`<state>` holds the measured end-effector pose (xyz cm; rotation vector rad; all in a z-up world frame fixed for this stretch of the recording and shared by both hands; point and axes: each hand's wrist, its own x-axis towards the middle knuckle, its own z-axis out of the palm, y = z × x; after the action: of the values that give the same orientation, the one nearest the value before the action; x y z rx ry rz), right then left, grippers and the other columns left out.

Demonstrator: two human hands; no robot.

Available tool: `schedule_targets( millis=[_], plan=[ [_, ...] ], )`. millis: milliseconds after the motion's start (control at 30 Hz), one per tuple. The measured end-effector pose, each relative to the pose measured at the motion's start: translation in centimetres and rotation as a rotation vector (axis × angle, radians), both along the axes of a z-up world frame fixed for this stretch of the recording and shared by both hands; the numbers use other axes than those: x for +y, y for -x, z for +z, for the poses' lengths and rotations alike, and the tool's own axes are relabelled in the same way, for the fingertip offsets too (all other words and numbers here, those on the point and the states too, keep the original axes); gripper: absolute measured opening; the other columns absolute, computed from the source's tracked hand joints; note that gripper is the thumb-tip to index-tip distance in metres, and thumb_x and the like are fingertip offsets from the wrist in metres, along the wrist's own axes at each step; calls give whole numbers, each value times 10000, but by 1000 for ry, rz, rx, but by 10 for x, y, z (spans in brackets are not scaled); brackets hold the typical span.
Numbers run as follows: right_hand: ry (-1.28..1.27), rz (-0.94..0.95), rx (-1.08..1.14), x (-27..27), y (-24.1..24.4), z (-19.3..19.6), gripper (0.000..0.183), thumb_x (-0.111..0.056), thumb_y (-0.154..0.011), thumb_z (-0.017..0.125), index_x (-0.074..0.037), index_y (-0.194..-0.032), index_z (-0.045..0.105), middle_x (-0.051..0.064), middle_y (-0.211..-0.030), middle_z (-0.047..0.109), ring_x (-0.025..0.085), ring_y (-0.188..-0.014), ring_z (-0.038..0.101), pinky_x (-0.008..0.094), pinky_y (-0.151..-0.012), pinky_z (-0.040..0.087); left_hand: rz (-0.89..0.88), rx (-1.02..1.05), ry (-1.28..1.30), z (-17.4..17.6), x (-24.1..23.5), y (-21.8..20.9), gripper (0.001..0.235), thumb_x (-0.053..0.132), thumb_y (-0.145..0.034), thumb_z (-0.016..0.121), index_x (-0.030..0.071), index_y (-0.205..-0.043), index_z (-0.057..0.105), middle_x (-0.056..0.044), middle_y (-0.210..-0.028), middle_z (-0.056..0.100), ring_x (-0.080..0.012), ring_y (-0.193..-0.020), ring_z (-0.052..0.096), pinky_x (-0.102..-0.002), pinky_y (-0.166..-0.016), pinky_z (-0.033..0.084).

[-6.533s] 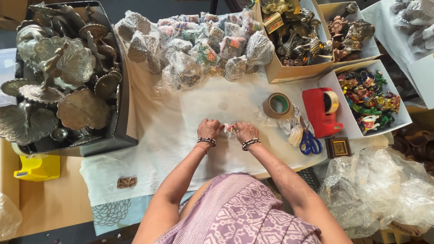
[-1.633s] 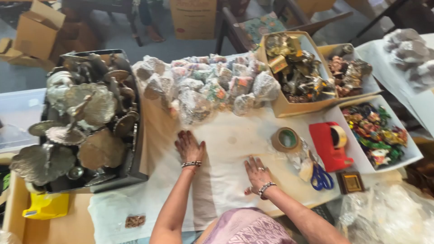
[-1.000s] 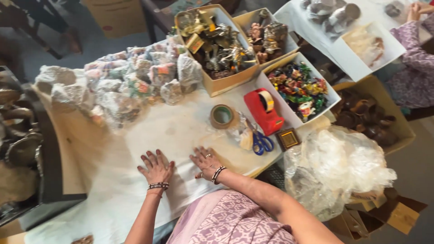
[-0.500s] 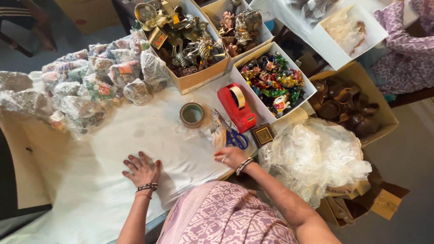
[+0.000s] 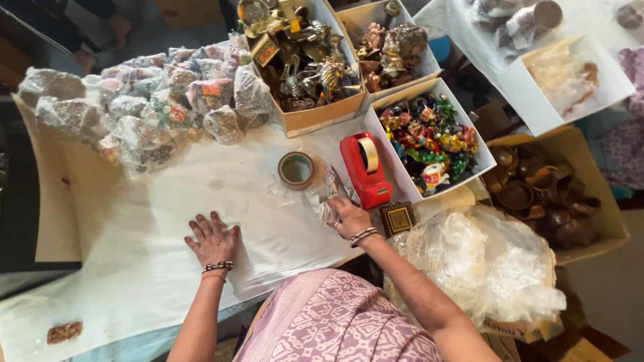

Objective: Wrapping small decorative figurines in bubble wrap and cleaning them for shipping.

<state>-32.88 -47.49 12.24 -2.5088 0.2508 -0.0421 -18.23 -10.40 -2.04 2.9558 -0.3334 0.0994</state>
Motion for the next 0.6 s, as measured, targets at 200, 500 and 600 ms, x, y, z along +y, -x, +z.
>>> schedule_targets(
  millis=[200,500,600],
  plan=[
    [179,11,50,-10,-22,-66,340,-138,-856,710,-184,-1192,697,76,-1197,709,318,-1058,693,451,-856,567,78,59,-61,4,-9,8,834,689,-964,353,215,-1637,222,-157,-1716,126,-394,-1567,84,-676,-1198,83],
    [-909,-394,-321,-33,-19,-11,278,13,-900,658,-66,-1165,633,24,-1017,733,105,-838,700,265,-694,596,172,217,16,32,-55,10,773,549,-898,582,216,-1555,346,-201,-1629,237,-420,-1514,141,-648,-1150,135],
    [-1116,-311,-398,-28,-19,-24,240,17,-939,663,-60,-1162,622,3,-1015,716,64,-823,668,235,-685,581,-246,-31,564,48,-99,24,509,352,-983,642,165,-1443,529,-167,-1434,581,-361,-1381,517,-474,-1192,393]
  ],
)
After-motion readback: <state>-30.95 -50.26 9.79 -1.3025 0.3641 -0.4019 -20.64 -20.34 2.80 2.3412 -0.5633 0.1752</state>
